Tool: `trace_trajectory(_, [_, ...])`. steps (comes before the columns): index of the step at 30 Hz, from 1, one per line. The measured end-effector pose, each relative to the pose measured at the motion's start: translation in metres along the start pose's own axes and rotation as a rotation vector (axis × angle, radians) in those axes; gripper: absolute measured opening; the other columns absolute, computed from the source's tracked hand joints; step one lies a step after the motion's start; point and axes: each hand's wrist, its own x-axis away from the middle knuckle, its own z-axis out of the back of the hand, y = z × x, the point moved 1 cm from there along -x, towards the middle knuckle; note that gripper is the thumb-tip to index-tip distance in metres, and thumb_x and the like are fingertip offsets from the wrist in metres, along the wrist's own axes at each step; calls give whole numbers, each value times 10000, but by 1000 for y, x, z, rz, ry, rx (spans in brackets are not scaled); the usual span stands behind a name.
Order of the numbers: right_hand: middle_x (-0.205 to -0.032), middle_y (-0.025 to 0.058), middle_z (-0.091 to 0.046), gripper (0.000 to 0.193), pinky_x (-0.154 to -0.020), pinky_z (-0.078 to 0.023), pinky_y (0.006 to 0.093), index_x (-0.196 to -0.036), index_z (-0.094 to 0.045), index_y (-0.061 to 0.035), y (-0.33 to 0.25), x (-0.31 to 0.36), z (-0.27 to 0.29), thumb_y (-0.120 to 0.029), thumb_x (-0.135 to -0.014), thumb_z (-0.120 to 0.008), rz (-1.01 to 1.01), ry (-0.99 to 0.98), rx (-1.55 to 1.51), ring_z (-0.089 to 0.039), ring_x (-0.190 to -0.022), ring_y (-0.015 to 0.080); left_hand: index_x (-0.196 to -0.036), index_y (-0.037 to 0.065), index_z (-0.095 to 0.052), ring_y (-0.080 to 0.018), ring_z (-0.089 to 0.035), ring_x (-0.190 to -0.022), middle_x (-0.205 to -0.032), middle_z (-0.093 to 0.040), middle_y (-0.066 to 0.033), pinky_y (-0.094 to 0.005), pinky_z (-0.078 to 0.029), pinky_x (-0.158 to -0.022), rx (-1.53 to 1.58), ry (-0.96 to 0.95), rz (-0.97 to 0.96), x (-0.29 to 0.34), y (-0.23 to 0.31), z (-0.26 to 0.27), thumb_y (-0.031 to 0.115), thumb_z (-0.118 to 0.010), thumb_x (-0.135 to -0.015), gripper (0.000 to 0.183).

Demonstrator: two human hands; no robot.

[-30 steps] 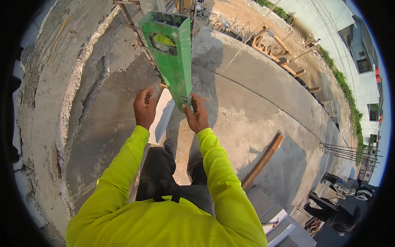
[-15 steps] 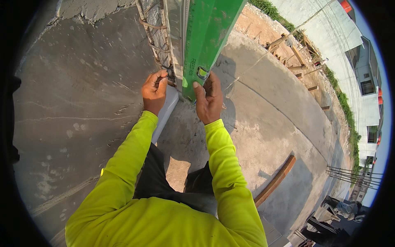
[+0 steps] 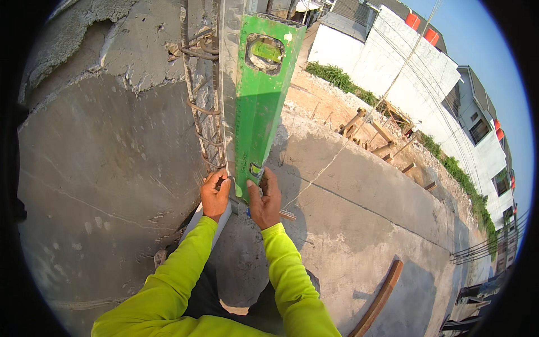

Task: The person measures a vertical wall section with a tape measure and marks it with a pen, then uses a spirit level to check plumb on the same wall and on a rebar column. The person also picks up and places a white block near the wall.

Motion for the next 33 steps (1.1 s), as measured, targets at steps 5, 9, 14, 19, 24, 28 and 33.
trace_trajectory(5, [-1271, 99, -612, 459, -987, -464, 301, -1435, -432, 26, -3, 1, -1, -36, -1011, -594, -28, -5, 36, -589, -1143, 166, -1170, -14, -686, -255, -661, -960, -1035, -679, -138, -361, -516, -878, 14, -20, 26, 1, 1, 2, 61, -677, -853, 326])
trace_trajectory(9, [-1265, 107, -615, 448, -980, -471, 302, -1417, -441, 28, -2, 0, -2, -44, -1007, -606, -7, -8, -28, -593, -1136, 166, -1258, -28, -648, -195, -641, -973, -1122, -654, -100, -319, -500, -880, 105, -83, 48, 2, -6, -2, 25, -694, -838, 426])
trace_trajectory(14, [-1288, 174, -631, 512, -981, -506, 341, -1424, -439, 50, -5, -1, -2, -88, -984, -661, -36, 40, 115, -628, -1168, 232, -1322, -55, -601, -253, -644, -1068, -1247, -635, -156, -346, -505, -937, 179, -135, 130, -4, -17, -6, 135, -737, -833, 541])
trace_trajectory(19, [-1249, 172, -657, 533, -969, -518, 352, -1414, -470, 35, -7, 1, -2, -107, -957, -705, -7, 74, 179, -649, -1148, 256, -1340, -67, -582, -277, -646, -1122, -1291, -634, -187, -369, -509, -958, 145, -212, 155, -9, -27, -5, 215, -752, -829, 608])
trace_trajectory(24, [-1229, 188, -666, 549, -949, -541, 385, -1395, -487, 37, -1, 6, -4, -103, -930, -741, 42, 128, 286, -670, -1121, 278, -1338, -55, -586, -268, -656, -1104, -1250, -657, -186, -374, -516, -940, 262, -272, 244, -12, -38, -7, 215, -750, -819, 608])
trace_trajectory(28, [-1218, 208, -666, 557, -954, -546, 404, -1385, -497, 32, 5, 9, -4, -98, -912, -761, 40, 171, 301, -674, -1119, 282, -1341, -37, -593, -257, -661, -1090, -1238, -666, -174, -372, -519, -927, 254, -301, 253, -14, -42, -8, 233, -750, -821, 606])
trace_trajectory(33, [-1201, 182, -670, 551, -947, -532, 376, -1354, -536, 16, 7, 15, 0, -102, -881, -792, 3, 224, 343, -669, -1093, 262, -1343, -17, -600, -242, -658, -1090, -1235, -671, -161, -380, -513, -929, 296, -322, 241, -15, -43, -7, 271, -761, -815, 622])
